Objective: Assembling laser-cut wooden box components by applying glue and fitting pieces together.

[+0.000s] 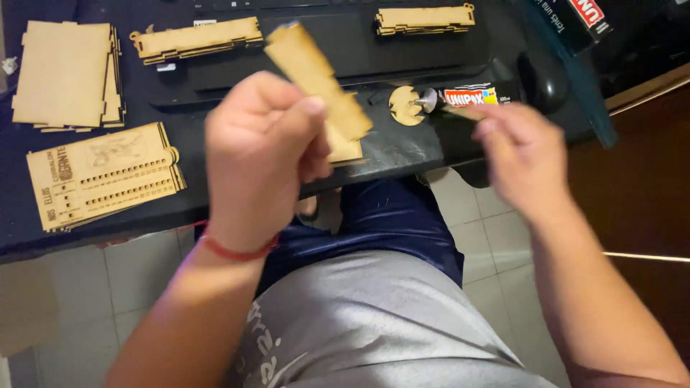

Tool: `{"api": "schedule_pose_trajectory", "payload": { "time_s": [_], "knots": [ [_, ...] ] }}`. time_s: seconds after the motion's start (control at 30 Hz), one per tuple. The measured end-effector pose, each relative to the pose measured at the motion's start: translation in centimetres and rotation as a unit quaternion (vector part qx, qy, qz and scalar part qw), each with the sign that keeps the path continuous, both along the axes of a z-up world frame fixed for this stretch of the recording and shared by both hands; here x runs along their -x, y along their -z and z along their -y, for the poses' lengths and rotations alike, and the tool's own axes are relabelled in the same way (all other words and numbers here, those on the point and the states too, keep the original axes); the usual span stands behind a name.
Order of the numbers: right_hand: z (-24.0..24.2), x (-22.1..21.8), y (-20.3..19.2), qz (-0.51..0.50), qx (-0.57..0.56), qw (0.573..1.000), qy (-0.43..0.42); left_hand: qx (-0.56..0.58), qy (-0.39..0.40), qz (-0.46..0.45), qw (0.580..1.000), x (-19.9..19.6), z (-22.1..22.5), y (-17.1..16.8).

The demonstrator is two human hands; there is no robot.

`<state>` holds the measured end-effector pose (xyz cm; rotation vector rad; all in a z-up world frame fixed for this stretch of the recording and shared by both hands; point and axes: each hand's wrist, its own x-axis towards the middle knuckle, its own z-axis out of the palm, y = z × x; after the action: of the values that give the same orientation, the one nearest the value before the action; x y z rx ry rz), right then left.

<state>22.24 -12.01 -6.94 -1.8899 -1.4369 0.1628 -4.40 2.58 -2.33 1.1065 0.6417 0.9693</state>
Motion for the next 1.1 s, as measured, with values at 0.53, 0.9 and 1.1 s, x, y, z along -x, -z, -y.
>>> {"api": "schedule_pose_trajectory", "payload": {
  "time_s": [0.53, 0.9, 1.1],
  "knots": [
    [-3.5, 0.6, 5.9, 0.279, -0.067, 0.956, -0.061, -0.135, -0.073, -0.341, 0.927, 8.3, -3.9, 3.3],
    [-4.9, 8.1, 1.7, 0.236, -0.086, 0.951, -0.181, -0.236, -0.07, -0.487, 0.838, 6.8, -4.7, 5.7],
    [-8.4, 12.6, 0.5, 0.227, -0.011, 0.933, -0.279, -0.225, -0.039, -0.548, 0.804, 6.8, -4.8, 3.7]
  ]
}}
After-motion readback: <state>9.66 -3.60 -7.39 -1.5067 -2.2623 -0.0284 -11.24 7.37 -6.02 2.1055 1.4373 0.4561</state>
